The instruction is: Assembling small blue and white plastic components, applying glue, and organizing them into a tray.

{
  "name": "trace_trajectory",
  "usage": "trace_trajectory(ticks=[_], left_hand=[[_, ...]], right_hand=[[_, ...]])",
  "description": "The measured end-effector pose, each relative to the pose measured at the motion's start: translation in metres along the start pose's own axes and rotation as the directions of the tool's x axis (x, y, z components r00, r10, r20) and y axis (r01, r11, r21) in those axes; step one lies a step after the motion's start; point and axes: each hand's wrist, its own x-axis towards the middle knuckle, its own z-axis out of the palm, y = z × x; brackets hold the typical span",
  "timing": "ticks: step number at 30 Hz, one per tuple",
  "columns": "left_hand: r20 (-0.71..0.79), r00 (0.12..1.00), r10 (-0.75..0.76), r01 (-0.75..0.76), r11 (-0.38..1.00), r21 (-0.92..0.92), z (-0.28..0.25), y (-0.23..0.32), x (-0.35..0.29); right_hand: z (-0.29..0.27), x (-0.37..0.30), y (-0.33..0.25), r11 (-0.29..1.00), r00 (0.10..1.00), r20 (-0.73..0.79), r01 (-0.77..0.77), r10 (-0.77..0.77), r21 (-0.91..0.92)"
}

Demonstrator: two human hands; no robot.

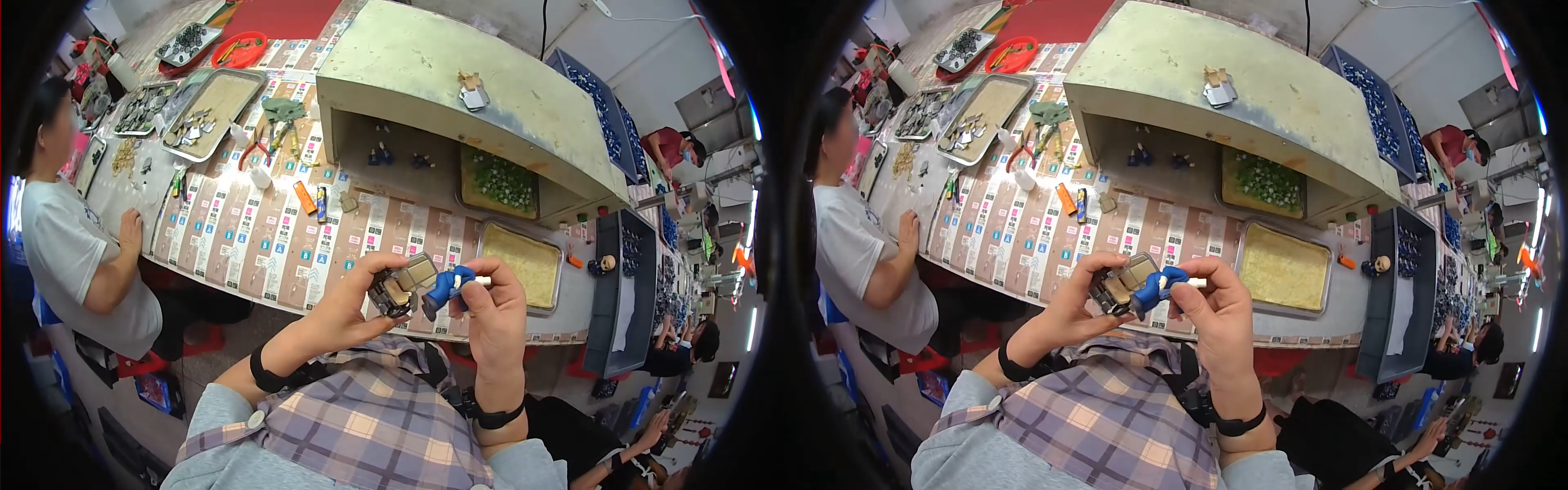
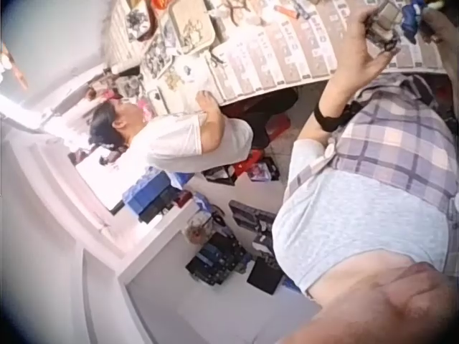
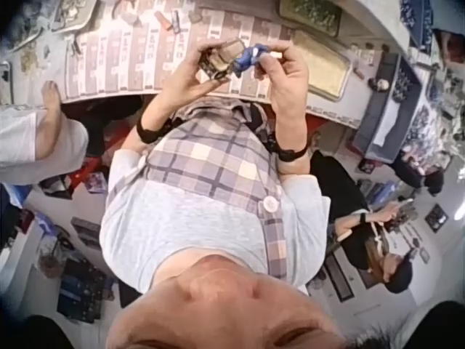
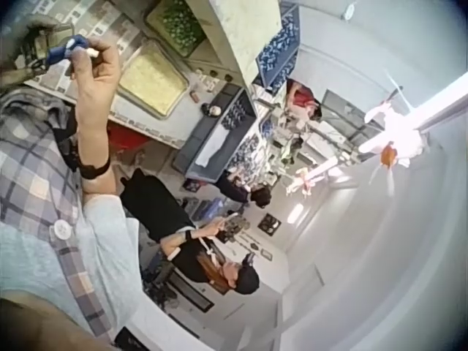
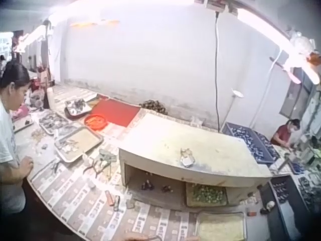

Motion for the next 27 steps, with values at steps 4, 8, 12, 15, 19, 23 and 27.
trace_trajectory(ticks=[4, 8, 12, 15, 19, 23, 27], left_hand=[[0.033, 0.999, -0.007, 0.004, 0.995, 0.097, -0.003, 0.003, -0.002], [0.036, 0.999, -0.023, 0.017, 0.989, 0.149, -0.006, 0.011, -0.003], [0.064, 0.998, 0.002, -0.012, 0.988, 0.155, -0.006, 0.014, -0.002], [0.100, 0.994, 0.042, -0.057, 0.988, 0.145, -0.004, 0.015, -0.003], [0.132, 0.990, 0.042, -0.066, 0.982, 0.177, -0.005, 0.016, -0.004], [0.216, 0.969, 0.116, -0.173, 0.948, 0.268, -0.006, 0.025, 0.001], [0.230, 0.960, 0.162, -0.224, 0.934, 0.278, -0.005, 0.029, 0.003]], right_hand=[[0.001, 0.000, 0.003, 0.988, 0.995, 0.042, -0.085, 0.091, -0.127], [0.000, -0.002, 0.008, 0.982, 0.992, 0.039, -0.111, 0.118, -0.149], [0.002, -0.004, 0.018, 0.984, 0.999, 0.023, -0.026, 0.031, -0.175], [-0.006, -0.007, 0.019, 0.908, 0.997, 0.069, 0.071, -0.046, -0.413], [-0.004, -0.010, 0.009, 0.965, 0.988, 0.068, -0.116, 0.136, -0.233], [-0.012, -0.011, 0.000, 0.908, 0.978, 0.104, -0.123, 0.179, -0.399], [-0.017, -0.014, -0.005, 0.925, 0.950, 0.100, -0.258, 0.295, -0.279]])
